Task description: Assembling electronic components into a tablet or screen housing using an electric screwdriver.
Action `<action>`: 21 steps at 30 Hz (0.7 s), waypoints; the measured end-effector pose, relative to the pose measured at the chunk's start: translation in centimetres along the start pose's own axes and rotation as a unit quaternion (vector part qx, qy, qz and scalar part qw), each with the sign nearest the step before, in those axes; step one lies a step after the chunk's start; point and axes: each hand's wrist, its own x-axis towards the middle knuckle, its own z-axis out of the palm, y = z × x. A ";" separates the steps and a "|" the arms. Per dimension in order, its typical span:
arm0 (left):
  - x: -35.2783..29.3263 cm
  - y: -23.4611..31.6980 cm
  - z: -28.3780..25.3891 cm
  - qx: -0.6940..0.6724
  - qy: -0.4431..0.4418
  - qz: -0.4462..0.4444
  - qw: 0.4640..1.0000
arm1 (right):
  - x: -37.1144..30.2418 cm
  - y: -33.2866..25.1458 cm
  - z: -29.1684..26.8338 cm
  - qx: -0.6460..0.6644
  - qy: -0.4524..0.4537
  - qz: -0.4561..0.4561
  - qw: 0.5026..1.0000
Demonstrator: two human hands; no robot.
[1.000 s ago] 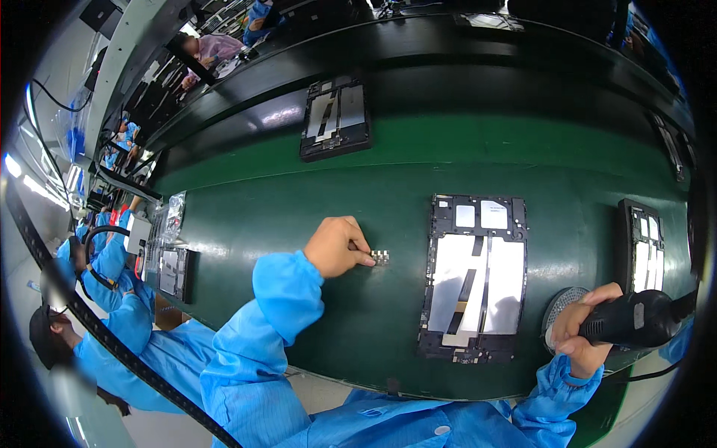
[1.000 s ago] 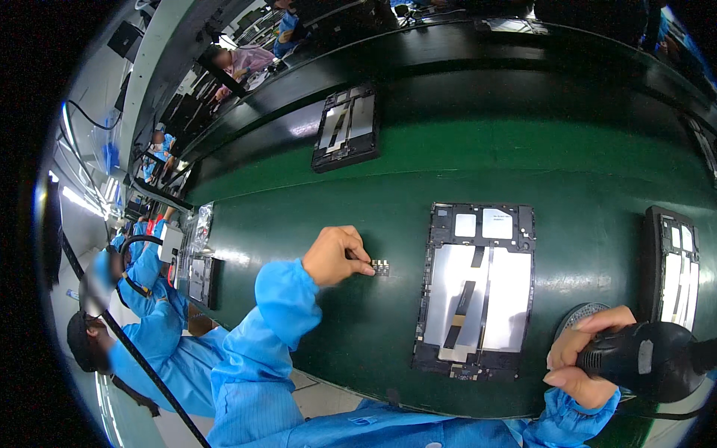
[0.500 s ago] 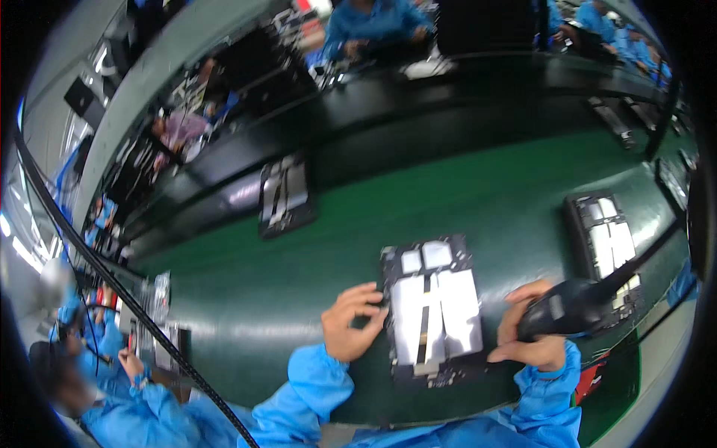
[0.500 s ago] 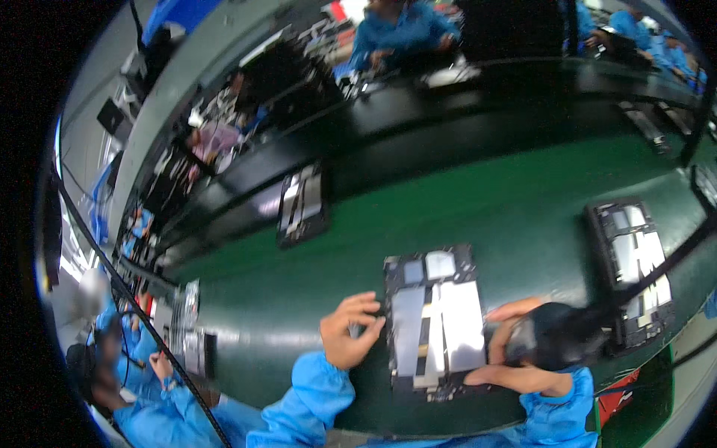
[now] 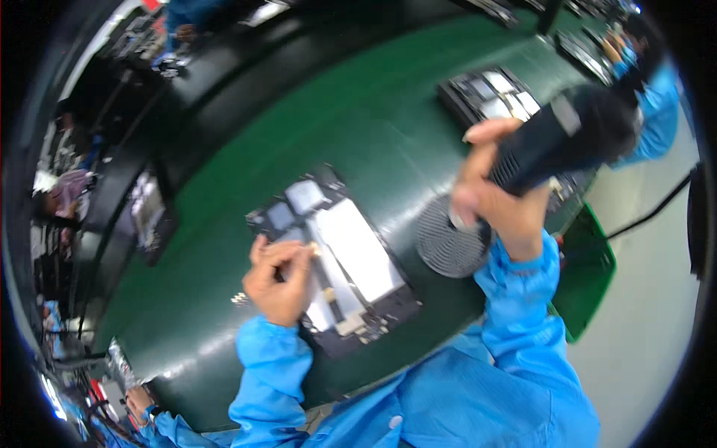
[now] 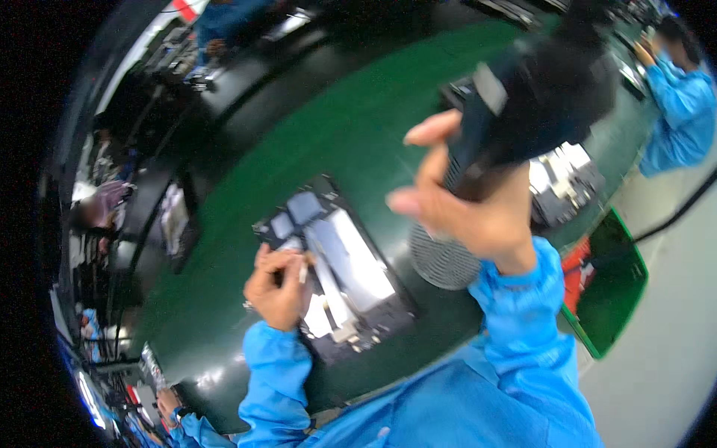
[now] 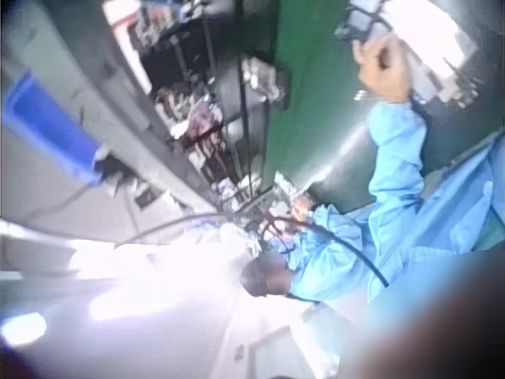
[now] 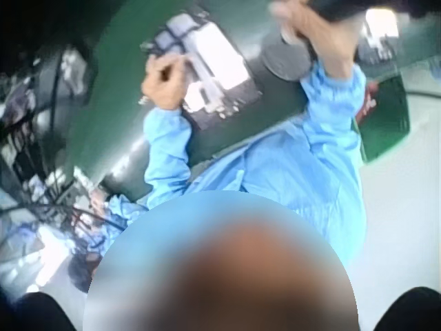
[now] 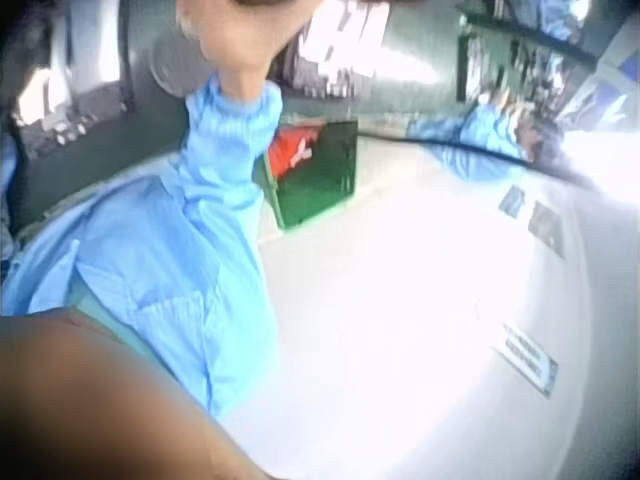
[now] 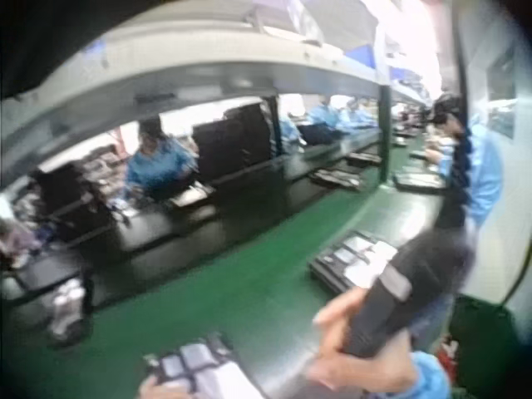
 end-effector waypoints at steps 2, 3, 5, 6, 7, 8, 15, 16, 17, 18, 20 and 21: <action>0.3 0.5 1.0 -0.005 -0.026 -0.009 1.000 | 0.2 1.7 -1.5 0.027 0.040 -0.004 0.999; 0.6 0.6 1.6 0.002 -0.047 -0.005 0.999 | 0.2 2.2 -2.0 0.018 0.049 -0.004 0.999; 0.7 0.7 2.3 0.007 -0.072 0.003 0.997 | 0.2 2.7 -2.5 0.015 0.056 -0.019 0.998; 0.6 0.9 2.4 0.011 -0.080 0.007 0.997 | 0.1 2.7 -2.3 0.011 0.062 -0.020 0.998; 0.6 1.1 2.3 0.016 -0.086 0.013 0.996 | 0.1 2.6 -2.0 -0.011 0.051 -0.004 0.999; 0.5 1.3 2.4 0.013 -0.087 0.015 0.996 | 0.1 2.4 -2.2 -0.034 0.037 0.012 0.999; -0.2 2.3 3.3 -0.017 -0.053 -0.050 0.997 | 0.9 3.1 -2.9 -0.020 0.051 0.029 0.998; 0.1 2.4 3.2 -0.019 -0.054 -0.049 0.997 | 1.0 3.2 -2.8 -0.018 0.051 0.043 0.998; 0.4 2.5 2.9 -0.009 -0.065 -0.025 0.998 | 1.0 3.5 -2.8 -0.012 0.057 0.040 0.997; 0.7 2.5 2.7 0.000 -0.076 -0.001 0.997 | 1.0 3.6 -2.7 -0.014 0.058 0.041 0.997; 0.8 2.0 2.2 0.002 -0.075 0.011 0.997 | 1.1 4.0 -2.4 -0.024 0.052 0.053 0.997; 1.0 1.8 1.9 -0.002 -0.062 0.023 0.998 | 1.2 4.4 -2.3 -0.037 0.058 0.053 0.996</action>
